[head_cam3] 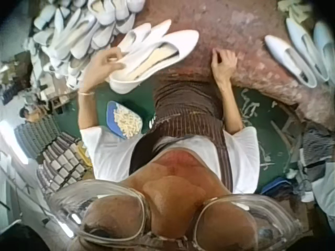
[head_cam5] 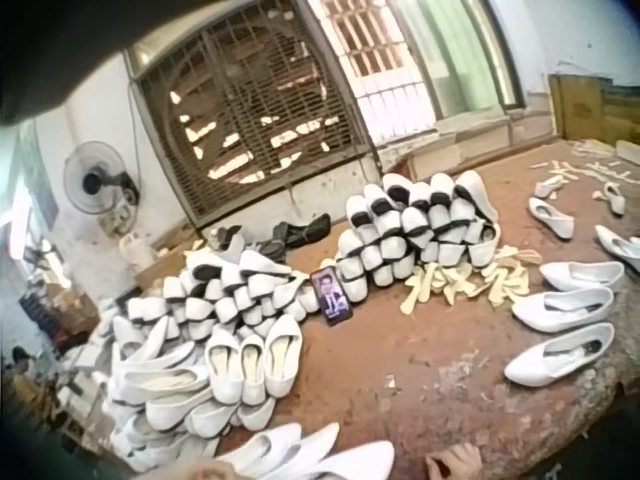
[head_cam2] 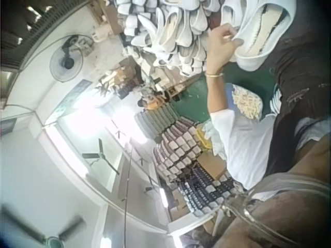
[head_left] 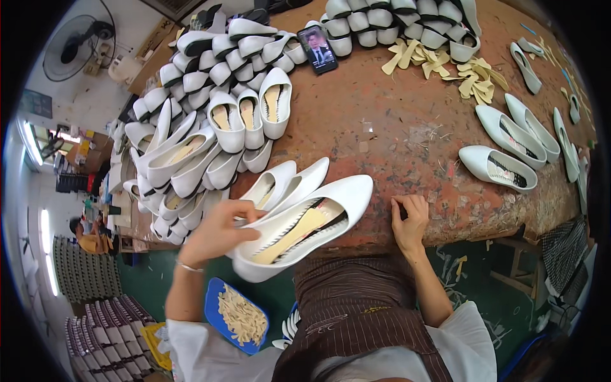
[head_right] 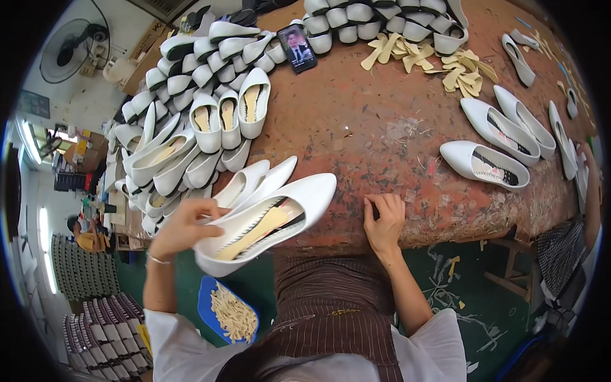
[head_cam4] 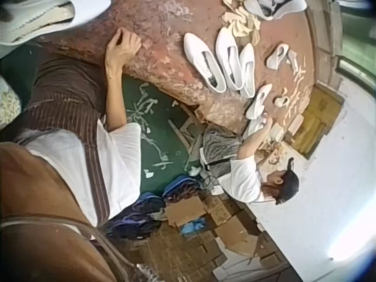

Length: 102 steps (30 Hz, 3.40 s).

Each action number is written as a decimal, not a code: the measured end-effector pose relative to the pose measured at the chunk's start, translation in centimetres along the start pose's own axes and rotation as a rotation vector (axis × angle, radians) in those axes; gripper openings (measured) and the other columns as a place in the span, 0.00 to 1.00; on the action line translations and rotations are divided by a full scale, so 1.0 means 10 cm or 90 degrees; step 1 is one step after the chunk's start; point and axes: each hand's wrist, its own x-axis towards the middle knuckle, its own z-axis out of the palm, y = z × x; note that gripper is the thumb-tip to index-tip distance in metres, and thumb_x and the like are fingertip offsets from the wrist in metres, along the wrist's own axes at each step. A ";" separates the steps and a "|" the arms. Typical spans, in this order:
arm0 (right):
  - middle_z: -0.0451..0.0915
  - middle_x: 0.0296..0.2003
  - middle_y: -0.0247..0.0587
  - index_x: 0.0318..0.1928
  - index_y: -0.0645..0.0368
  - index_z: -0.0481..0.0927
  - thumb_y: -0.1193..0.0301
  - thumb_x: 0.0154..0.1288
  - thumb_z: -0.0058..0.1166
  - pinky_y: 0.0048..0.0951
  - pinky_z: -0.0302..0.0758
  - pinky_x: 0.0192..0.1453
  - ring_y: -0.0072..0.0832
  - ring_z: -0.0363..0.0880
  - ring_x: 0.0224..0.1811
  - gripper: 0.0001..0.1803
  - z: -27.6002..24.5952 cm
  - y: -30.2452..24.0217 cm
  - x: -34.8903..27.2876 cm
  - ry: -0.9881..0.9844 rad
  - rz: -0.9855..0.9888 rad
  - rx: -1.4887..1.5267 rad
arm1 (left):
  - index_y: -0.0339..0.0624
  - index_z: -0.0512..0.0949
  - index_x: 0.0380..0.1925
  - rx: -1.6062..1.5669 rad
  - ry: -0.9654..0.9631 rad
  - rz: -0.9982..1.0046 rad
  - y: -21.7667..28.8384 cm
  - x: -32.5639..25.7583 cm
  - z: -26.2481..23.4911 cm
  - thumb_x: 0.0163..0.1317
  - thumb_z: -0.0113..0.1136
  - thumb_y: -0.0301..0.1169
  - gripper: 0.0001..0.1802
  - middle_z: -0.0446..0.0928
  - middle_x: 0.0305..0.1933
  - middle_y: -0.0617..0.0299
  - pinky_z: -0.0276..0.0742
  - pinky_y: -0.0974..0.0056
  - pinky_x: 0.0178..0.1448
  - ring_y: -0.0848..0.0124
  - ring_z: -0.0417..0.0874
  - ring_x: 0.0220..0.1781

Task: The person inserts insole pads into shoes by peeling off the protective backing and pressing each pad inside a shoe by hand, then repositions the shoes on the table.

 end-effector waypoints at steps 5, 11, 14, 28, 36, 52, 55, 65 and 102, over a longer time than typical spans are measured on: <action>0.78 0.31 0.40 0.35 0.59 0.83 0.78 0.59 0.63 0.37 0.68 0.43 0.39 0.75 0.37 0.04 0.00 -0.02 0.01 0.012 -0.012 -0.004 | 0.38 0.75 0.25 0.050 0.060 -0.014 0.73 -0.03 -0.55 0.46 0.68 0.15 0.11 0.83 0.38 0.60 0.77 0.70 0.51 0.74 0.83 0.45; 0.79 0.30 0.40 0.32 0.58 0.83 0.77 0.57 0.64 0.39 0.70 0.43 0.41 0.76 0.37 0.04 0.00 0.07 -0.02 0.044 -0.013 -0.019 | 0.41 0.72 0.22 0.218 0.222 0.087 0.64 0.65 -1.42 0.46 0.63 0.21 0.08 0.77 0.26 0.69 0.67 0.71 0.33 0.81 0.73 0.27; 0.79 0.30 0.39 0.31 0.57 0.83 0.76 0.55 0.65 0.39 0.71 0.43 0.41 0.77 0.36 0.04 0.02 -0.02 -0.01 0.042 -0.018 -0.011 | 0.39 0.70 0.18 0.453 0.413 0.100 0.02 0.98 -1.96 0.42 0.62 0.25 0.09 0.71 0.19 0.66 0.63 0.65 0.28 0.75 0.70 0.22; 0.59 0.74 0.49 0.50 0.51 0.81 0.67 0.45 0.73 0.57 0.50 0.79 0.52 0.48 0.79 0.27 -2.69 1.61 1.75 -0.184 0.025 -0.640 | 0.37 0.82 0.21 0.327 0.432 -0.036 -1.12 1.70 -2.40 0.45 0.71 0.30 0.09 0.79 0.20 0.66 0.70 0.66 0.31 0.76 0.74 0.23; 0.64 0.72 0.52 0.27 0.60 0.82 0.69 0.45 0.71 0.49 0.53 0.78 0.53 0.52 0.78 0.12 -3.00 2.03 1.82 -0.275 0.080 -0.633 | 0.41 0.83 0.23 0.282 0.364 -0.097 -0.99 1.89 -2.25 0.44 0.78 0.32 0.12 0.78 0.22 0.70 0.69 0.67 0.31 0.77 0.73 0.24; 0.81 0.42 0.48 0.33 0.62 0.86 0.65 0.40 0.75 0.43 0.77 0.52 0.47 0.82 0.48 0.19 -3.45 2.33 1.91 -0.283 0.092 -0.646 | 0.42 0.85 0.33 0.486 0.659 0.129 -0.36 1.37 -1.16 0.59 0.67 0.41 0.13 0.85 0.42 0.52 0.77 0.54 0.53 0.57 0.84 0.49; 0.81 0.42 0.49 0.33 0.62 0.86 0.65 0.43 0.73 0.43 0.77 0.51 0.48 0.82 0.47 0.17 -3.36 2.20 1.87 -0.239 0.050 -0.652 | 0.41 0.82 0.33 0.479 0.703 0.290 -0.59 1.09 -0.78 0.60 0.66 0.33 0.08 0.82 0.51 0.52 0.74 0.53 0.59 0.54 0.80 0.57; 0.81 0.29 0.52 0.29 0.63 0.84 0.64 0.55 0.67 0.47 0.74 0.41 0.50 0.80 0.36 0.13 -2.61 0.34 1.89 -0.225 -0.130 -0.638 | 0.40 0.81 0.50 0.072 0.398 0.312 -0.92 0.73 1.33 0.61 0.67 0.30 0.17 0.78 0.60 0.51 0.73 0.55 0.64 0.55 0.77 0.62; 0.73 0.50 0.53 0.52 0.50 0.79 0.66 0.64 0.56 0.49 0.81 0.48 0.56 0.75 0.52 0.16 0.97 1.31 3.60 0.001 -0.051 -0.485 | 0.45 0.79 0.47 0.275 0.330 0.007 -0.52 0.61 2.03 0.48 0.73 0.49 0.29 0.50 0.79 0.36 0.50 0.28 0.67 0.36 0.49 0.78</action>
